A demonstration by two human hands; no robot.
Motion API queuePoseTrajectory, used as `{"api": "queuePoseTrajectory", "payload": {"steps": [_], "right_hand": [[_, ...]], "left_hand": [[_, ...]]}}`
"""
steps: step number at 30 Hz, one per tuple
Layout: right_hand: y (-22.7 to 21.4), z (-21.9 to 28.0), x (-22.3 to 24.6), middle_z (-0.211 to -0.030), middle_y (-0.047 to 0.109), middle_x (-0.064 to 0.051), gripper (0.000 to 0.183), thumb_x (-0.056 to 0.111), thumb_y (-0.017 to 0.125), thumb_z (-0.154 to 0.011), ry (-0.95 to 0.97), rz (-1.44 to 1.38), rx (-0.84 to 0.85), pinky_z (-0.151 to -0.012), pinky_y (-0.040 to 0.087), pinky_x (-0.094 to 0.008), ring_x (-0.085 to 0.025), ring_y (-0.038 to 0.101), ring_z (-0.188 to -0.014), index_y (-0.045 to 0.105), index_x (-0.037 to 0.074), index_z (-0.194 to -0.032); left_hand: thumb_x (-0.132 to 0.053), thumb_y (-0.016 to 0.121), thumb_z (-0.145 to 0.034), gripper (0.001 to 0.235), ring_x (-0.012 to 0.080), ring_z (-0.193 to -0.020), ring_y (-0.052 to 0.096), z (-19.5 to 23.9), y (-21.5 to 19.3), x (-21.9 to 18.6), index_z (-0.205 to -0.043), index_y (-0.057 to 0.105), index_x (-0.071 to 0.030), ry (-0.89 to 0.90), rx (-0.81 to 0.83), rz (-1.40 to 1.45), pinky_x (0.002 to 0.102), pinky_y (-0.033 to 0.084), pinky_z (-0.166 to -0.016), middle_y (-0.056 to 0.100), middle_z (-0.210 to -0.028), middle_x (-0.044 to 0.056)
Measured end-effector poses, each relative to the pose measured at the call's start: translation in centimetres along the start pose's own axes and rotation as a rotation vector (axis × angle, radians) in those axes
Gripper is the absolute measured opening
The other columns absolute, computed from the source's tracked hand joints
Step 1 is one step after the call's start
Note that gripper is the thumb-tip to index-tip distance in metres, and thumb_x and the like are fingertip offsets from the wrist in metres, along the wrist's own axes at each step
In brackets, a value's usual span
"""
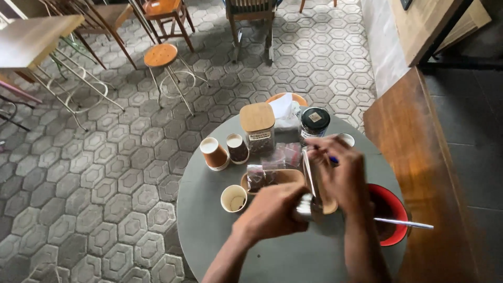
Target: The person scoops coffee beans from a red bowl into a manual coffee grinder using a spoon. They then close the grinder and operate the handle to grind the beans. The person repeats the process of scooping and grinding multiple times.
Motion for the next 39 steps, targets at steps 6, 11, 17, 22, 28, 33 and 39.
{"api": "queuePoseTrajectory", "payload": {"steps": [6, 11, 17, 22, 28, 33, 39], "right_hand": [[-0.8, 3.6, 3.0, -0.095, 0.08, 0.005, 0.025, 0.006, 0.069, -0.085, -0.084, -0.145, 0.39, -0.071, 0.051, -0.027, -0.012, 0.07, -0.079, 0.079, 0.02, -0.103], [1.2, 3.4, 10.8, -0.103, 0.075, -0.005, 0.013, 0.018, 0.066, -0.098, -0.449, -0.543, 0.497, -0.077, 0.061, -0.03, -0.016, 0.071, -0.081, 0.076, 0.011, -0.102], [-1.1, 0.0, -1.6, -0.109, 0.072, -0.007, 0.016, 0.013, 0.067, -0.097, -0.022, -0.263, 0.117, -0.088, 0.057, -0.029, -0.017, 0.071, -0.1, 0.073, 0.007, -0.111], [-4.3, 1.7, 2.0, -0.087, 0.065, -0.002, 0.024, 0.023, 0.052, -0.101, -0.065, -0.195, 0.223, -0.074, 0.054, -0.026, -0.012, 0.067, -0.072, 0.073, 0.012, -0.104], [1.7, 4.1, 10.0, -0.117, 0.075, 0.004, 0.016, 0.02, 0.074, -0.099, -0.59, -0.445, 0.508, -0.1, 0.045, -0.046, -0.025, 0.058, -0.106, 0.074, 0.022, -0.114], [-0.1, -1.0, 0.4, -0.104, 0.072, -0.007, 0.015, 0.004, 0.068, -0.095, -0.046, -0.216, 0.079, -0.088, 0.055, -0.029, -0.018, 0.066, -0.098, 0.075, 0.008, -0.108], [-1.4, 0.8, 4.5, -0.095, 0.076, 0.001, 0.017, 0.027, 0.067, -0.093, -0.217, -0.283, 0.288, -0.083, 0.051, -0.029, -0.014, 0.066, -0.09, 0.077, 0.015, -0.092]], "left_hand": [[-0.029, 0.093, -0.065, 0.049, 0.0136, -0.08, 0.066, 3.8, -8.0, 7.4, -0.102, 0.064, -0.013, -0.3, -0.652, 0.223, 0.029, 0.054, -0.072, 0.075, -0.093, 0.001], [-0.026, 0.063, -0.082, 0.026, 0.014, -0.089, 0.068, 0.7, -3.0, 6.8, -0.107, 0.069, -0.023, -0.548, -0.278, 0.252, 0.029, 0.049, -0.08, 0.077, -0.101, -0.003], [-0.017, 0.08, -0.061, 0.048, 0.0324, -0.083, 0.066, -0.3, 1.1, 0.1, -0.103, 0.059, -0.009, 0.171, -0.344, 0.08, 0.042, 0.049, -0.069, 0.069, -0.096, 0.012], [-0.018, 0.094, -0.068, 0.052, 0.0117, -0.08, 0.075, 1.7, -5.4, 4.4, -0.106, 0.059, -0.011, -0.047, -0.794, 0.517, 0.027, 0.06, -0.075, 0.08, -0.092, 0.004], [-0.029, 0.066, -0.078, 0.044, 0.0201, -0.098, 0.073, -0.5, -0.5, 5.4, -0.121, 0.067, -0.02, -0.535, -0.063, 0.182, 0.033, 0.053, -0.084, 0.079, -0.11, 0.004], [-0.02, 0.072, -0.062, 0.046, 0.0324, -0.077, 0.066, -0.3, 1.6, -0.6, -0.105, 0.059, -0.01, 0.041, -0.012, 0.119, 0.041, 0.048, -0.062, 0.072, -0.093, 0.009], [-0.029, 0.093, -0.065, 0.052, 0.0116, -0.072, 0.062, 3.9, -7.9, 8.1, -0.102, 0.062, -0.012, -0.3, -0.777, 0.381, 0.026, 0.052, -0.061, 0.07, -0.087, 0.001]]}}
Point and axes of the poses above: each hand's wrist, its own z-axis away from the middle knuckle, its own y-axis out of the palm, x = y × z, the point moved 10 cm from there along -z, towards the middle knuckle
